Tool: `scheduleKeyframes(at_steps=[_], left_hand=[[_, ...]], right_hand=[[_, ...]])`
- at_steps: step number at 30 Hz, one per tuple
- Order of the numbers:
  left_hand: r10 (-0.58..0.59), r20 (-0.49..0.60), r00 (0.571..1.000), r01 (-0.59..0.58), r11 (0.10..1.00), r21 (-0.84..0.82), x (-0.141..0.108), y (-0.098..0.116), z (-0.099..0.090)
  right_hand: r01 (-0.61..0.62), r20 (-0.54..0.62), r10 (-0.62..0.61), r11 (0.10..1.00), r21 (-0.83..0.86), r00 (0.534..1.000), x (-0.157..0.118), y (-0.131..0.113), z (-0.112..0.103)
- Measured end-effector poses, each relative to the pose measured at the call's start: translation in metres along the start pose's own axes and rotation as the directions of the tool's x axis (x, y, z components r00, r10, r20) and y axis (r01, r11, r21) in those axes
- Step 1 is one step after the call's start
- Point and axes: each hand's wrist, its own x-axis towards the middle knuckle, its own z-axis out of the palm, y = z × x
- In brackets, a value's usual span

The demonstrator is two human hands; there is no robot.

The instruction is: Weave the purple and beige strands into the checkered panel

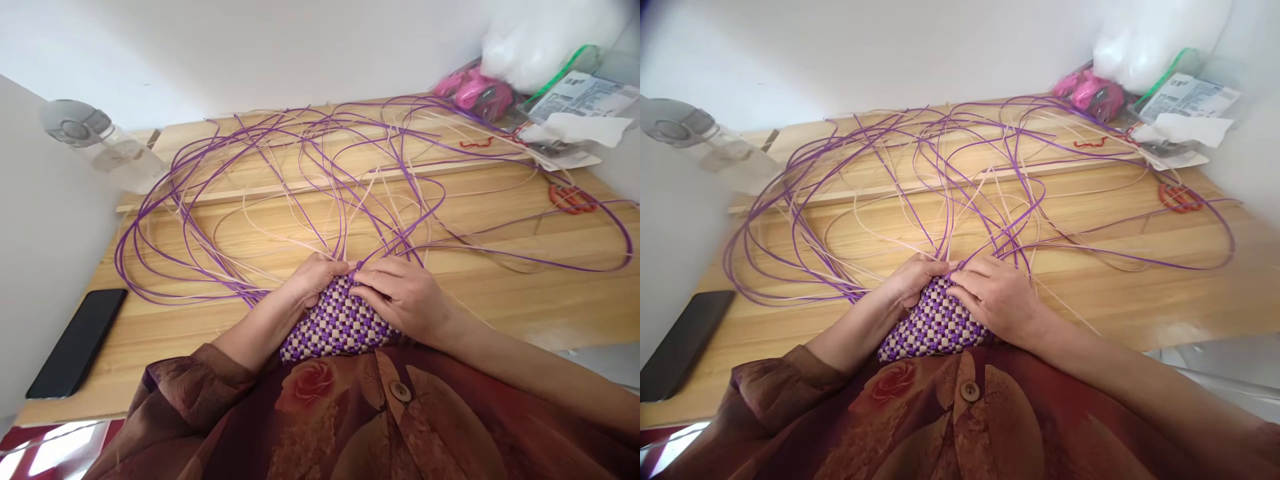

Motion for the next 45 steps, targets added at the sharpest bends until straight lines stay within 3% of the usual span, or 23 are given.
scheduleKeyframes(at_steps=[3, 8, 12, 15, 21, 24, 26, 32, 38, 41, 43, 45], left_hand=[[0.006, -0.067, 0.998, -0.005, 1.0, 0.022, 0.0, -0.001, 0.001], [0.026, -0.118, 0.993, -0.016, 0.996, 0.087, -0.003, 0.0, 0.004], [0.127, -0.112, 0.986, -0.115, 0.987, 0.114, 0.0, -0.003, 0.005], [0.204, -0.09, 0.975, -0.185, 0.966, 0.182, 0.004, -0.008, 0.001], [0.202, -0.04, 0.979, -0.169, 0.898, 0.406, 0.004, -0.007, -0.007], [0.219, 0.048, 0.975, -0.217, 0.87, 0.443, 0.001, -0.004, -0.007], [0.256, 0.043, 0.966, -0.245, 0.844, 0.478, 0.001, -0.004, -0.007], [0.341, -0.064, 0.938, -0.228, 0.744, 0.628, 0.006, -0.009, -0.007], [0.299, -0.002, 0.954, -0.252, 0.809, 0.531, 0.002, -0.007, -0.007], [0.202, 0.036, 0.979, -0.201, 0.904, 0.377, 0.0, -0.006, -0.007], [0.162, 0.038, 0.986, -0.166, 0.947, 0.276, -0.002, -0.005, -0.006], [0.167, 0.046, 0.985, -0.173, 0.96, 0.221, -0.005, -0.003, -0.004]], right_hand=[[-0.08, -0.034, 0.084, 0.991, 0.104, 0.996, 0.003, -0.012, 0.002], [-0.222, 0.103, 0.198, 0.907, 0.357, 0.975, -0.006, -0.031, -0.01], [-0.232, 0.013, 0.247, 0.889, 0.394, 0.969, -0.016, -0.031, -0.002], [-0.27, 0.031, 0.288, 0.849, 0.454, 0.957, -0.021, -0.028, 0.01], [-0.225, 0.001, 0.268, 0.807, 0.546, 0.963, -0.027, -0.02, 0.027], [-0.196, -0.057, 0.272, 0.808, 0.556, 0.96, -0.027, -0.018, 0.029], [-0.208, -0.057, 0.296, 0.783, 0.587, 0.954, -0.027, -0.017, 0.03], [-0.238, 0.066, 0.262, 0.707, 0.666, 0.963, -0.027, -0.011, 0.031], [-0.278, 0.195, 0.198, 0.7, 0.658, 0.961, -0.024, -0.008, 0.015], [-0.442, 0.301, 0.324, 0.63, 0.639, 0.897, -0.014, 0.002, 0.0], [-0.604, 0.36, 0.511, 0.467, 0.646, 0.781, -0.002, 0.012, -0.008], [-0.707, 0.452, 0.607, 0.278, 0.65, 0.654, 0.011, 0.023, -0.011]])
